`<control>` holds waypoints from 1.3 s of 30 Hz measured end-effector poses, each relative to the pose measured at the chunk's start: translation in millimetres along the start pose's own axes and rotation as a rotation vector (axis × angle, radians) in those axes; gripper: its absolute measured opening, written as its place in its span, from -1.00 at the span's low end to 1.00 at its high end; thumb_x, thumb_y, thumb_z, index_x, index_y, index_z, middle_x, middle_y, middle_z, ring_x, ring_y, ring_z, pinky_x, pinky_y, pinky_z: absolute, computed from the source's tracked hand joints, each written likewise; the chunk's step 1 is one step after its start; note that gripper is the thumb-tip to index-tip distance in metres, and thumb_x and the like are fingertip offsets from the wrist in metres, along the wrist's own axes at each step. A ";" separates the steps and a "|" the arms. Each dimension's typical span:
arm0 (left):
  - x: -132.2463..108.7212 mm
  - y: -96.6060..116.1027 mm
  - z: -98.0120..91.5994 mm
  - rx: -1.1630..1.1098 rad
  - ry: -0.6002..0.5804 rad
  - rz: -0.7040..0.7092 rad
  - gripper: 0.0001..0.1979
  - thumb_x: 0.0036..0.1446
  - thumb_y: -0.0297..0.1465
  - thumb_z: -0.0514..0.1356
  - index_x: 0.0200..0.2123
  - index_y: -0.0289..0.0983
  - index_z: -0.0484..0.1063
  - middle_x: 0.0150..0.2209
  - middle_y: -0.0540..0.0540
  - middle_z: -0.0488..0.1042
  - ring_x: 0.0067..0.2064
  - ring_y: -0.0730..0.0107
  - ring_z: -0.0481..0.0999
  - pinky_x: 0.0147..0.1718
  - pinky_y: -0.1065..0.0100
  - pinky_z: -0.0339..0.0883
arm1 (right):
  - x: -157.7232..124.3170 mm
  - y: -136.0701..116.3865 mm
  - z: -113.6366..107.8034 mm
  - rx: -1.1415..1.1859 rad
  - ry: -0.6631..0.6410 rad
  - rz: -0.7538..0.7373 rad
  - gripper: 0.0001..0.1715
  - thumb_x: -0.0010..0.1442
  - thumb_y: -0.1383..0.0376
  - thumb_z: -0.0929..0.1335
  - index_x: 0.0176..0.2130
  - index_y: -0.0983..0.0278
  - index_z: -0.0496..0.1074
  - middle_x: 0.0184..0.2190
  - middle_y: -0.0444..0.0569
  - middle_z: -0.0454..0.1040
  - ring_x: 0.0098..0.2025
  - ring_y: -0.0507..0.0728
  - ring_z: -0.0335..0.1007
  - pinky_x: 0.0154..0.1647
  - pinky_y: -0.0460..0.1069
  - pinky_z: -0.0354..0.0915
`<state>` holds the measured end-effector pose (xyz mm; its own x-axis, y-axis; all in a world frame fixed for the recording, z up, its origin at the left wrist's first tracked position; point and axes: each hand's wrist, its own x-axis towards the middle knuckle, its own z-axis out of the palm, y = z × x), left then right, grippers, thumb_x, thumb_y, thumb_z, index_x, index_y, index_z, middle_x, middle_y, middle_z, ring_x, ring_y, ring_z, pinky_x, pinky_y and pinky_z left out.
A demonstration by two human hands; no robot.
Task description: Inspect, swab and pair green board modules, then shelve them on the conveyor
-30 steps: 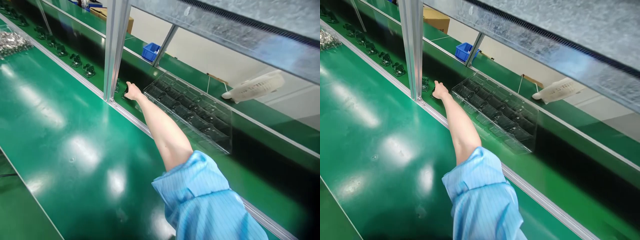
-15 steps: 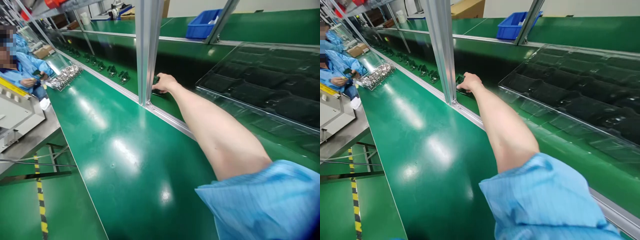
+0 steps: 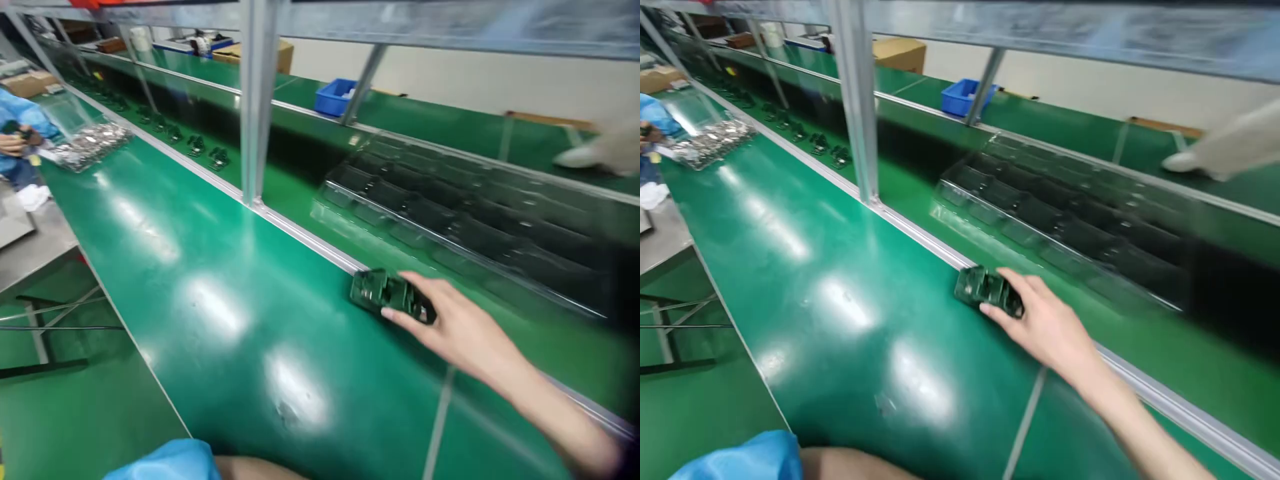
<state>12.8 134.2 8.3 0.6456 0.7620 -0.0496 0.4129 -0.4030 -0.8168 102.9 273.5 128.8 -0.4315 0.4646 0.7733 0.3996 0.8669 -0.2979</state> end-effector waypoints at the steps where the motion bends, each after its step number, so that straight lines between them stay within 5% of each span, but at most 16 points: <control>1: 7.7 14.0 -1.0 -0.070 0.160 0.025 -0.85 0.32 -0.19 0.21 -0.18 -0.11 0.51 -0.10 -0.10 0.55 -0.14 0.36 0.55 -0.19 0.31 0.50 | -40.5 12.9 -1.5 -0.015 0.014 0.018 -0.34 0.22 -0.06 0.37 0.15 0.25 0.43 -0.06 0.28 0.54 -0.25 0.35 0.58 -0.24 0.20 0.51; 5: 7.0 59.0 -3.2 -0.484 0.870 -0.041 -0.57 0.18 -0.30 0.27 -0.68 -0.22 0.24 -0.67 0.02 0.30 -0.60 0.52 0.33 -0.61 0.44 0.28 | -192.9 22.0 -8.5 -0.142 0.052 0.228 -0.39 0.29 -0.05 0.31 0.16 0.25 0.38 -0.06 0.18 0.54 -0.23 0.32 0.61 -0.26 0.15 0.53; 8: -16.4 71.2 -5.0 -0.746 0.998 -0.143 -0.74 0.16 -0.45 0.19 -0.58 -0.23 0.33 -0.63 0.02 0.34 -0.60 0.48 0.34 -0.58 0.41 0.30 | -269.2 -13.9 -9.5 -0.199 -0.034 0.439 -0.44 0.30 0.09 0.33 0.20 0.29 0.36 0.01 0.20 0.50 -0.19 0.31 0.60 -0.22 0.14 0.53; 10: -32.7 70.2 -6.0 -0.897 0.987 -0.228 -0.91 0.18 -0.42 0.22 -0.23 -0.28 0.47 -0.34 -0.13 0.54 -0.31 0.32 0.56 -0.29 0.28 0.49 | -294.4 -41.5 -6.3 -0.124 -0.127 0.507 -0.38 0.27 0.15 0.38 0.25 0.26 0.32 0.02 0.16 0.48 -0.17 0.28 0.59 -0.14 0.13 0.52; 13: -53.0 66.8 -8.1 -1.057 0.797 -0.310 -0.29 0.09 -0.22 0.39 0.25 -0.26 0.26 0.21 -0.35 0.40 0.26 -0.07 0.40 0.20 -0.11 0.34 | -308.1 -70.4 -0.1 -0.010 -0.213 0.542 -0.30 0.27 0.15 0.42 0.32 0.20 0.25 0.10 0.15 0.42 -0.11 0.30 0.58 -0.10 0.15 0.51; 15: -66.1 68.6 -11.0 -1.249 0.589 -0.356 -0.21 0.04 -0.19 0.43 0.29 -0.19 0.24 0.26 -0.30 0.38 0.30 -0.07 0.36 0.28 -0.12 0.25 | -313.8 -80.3 3.4 0.077 -0.251 0.501 -0.26 0.29 0.16 0.40 0.37 0.15 0.18 0.15 0.16 0.37 -0.10 0.30 0.57 -0.11 0.19 0.52; 17: -79.5 72.9 -14.9 -1.375 0.477 -0.422 -0.35 0.09 -0.23 0.40 0.23 -0.15 0.34 0.17 -0.22 0.48 0.22 0.01 0.46 0.27 -0.04 0.28 | -321.9 -83.2 9.0 0.235 -0.231 0.397 -0.17 0.29 0.17 0.41 0.41 0.13 0.08 0.20 0.15 0.33 -0.03 0.31 0.55 -0.04 0.23 0.52; 21: -100.7 76.5 -21.7 -1.338 0.536 -0.556 -0.44 0.16 -0.20 0.34 0.20 -0.16 0.37 0.10 -0.21 0.54 0.17 0.07 0.51 0.21 0.04 0.34 | -337.1 -73.6 38.2 0.625 0.006 0.249 -0.03 0.21 0.18 0.46 0.42 0.16 0.01 0.30 0.16 0.22 0.15 0.29 0.41 0.13 0.25 0.46; 25: -105.4 75.3 -24.2 -1.319 0.599 -0.625 -0.52 0.19 -0.15 0.26 0.15 -0.16 0.42 0.06 -0.18 0.59 0.13 0.08 0.55 0.13 0.07 0.41 | -339.8 -71.4 76.4 0.847 0.220 0.323 -0.17 0.23 0.21 0.41 0.38 0.19 0.09 0.25 0.17 0.28 -0.25 0.13 0.47 -0.11 0.18 0.55; 28: -100.0 78.7 -24.3 -1.312 0.643 -0.668 -0.69 0.24 -0.24 0.18 0.01 -0.16 0.50 -0.04 -0.13 0.63 0.06 0.12 0.59 0.14 0.04 0.40 | -339.5 -77.8 90.2 0.893 0.325 0.354 -0.18 0.23 0.19 0.40 0.37 0.16 0.10 0.23 0.17 0.32 -0.37 0.07 0.43 -0.23 0.13 0.55; 34: -91.3 84.4 -26.5 -1.281 0.722 -0.722 -0.88 0.19 -0.36 0.19 -0.24 -0.18 0.53 -0.23 -0.03 0.63 -0.08 0.23 0.62 0.20 0.00 0.37 | -340.9 -80.9 91.7 0.862 0.388 0.310 -0.25 0.27 0.16 0.37 0.35 0.19 0.13 0.21 0.18 0.35 -0.42 0.03 0.41 -0.32 0.05 0.53; 39: -91.1 85.7 -31.2 -1.273 0.709 -0.744 -0.88 0.20 -0.35 0.20 -0.27 -0.17 0.55 -0.25 -0.01 0.63 -0.13 0.28 0.63 0.22 -0.02 0.38 | -343.4 -80.3 93.4 0.850 0.361 0.360 0.01 0.25 0.07 0.41 0.44 0.19 -0.13 0.17 0.17 0.41 -0.49 0.01 0.35 -0.41 0.01 0.49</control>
<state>9.4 14.4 -39.2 0.0747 0.7412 0.6671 0.7504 -0.4823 0.4519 143.5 61.2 -165.1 -0.0697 0.7654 0.6397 -0.3160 0.5913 -0.7419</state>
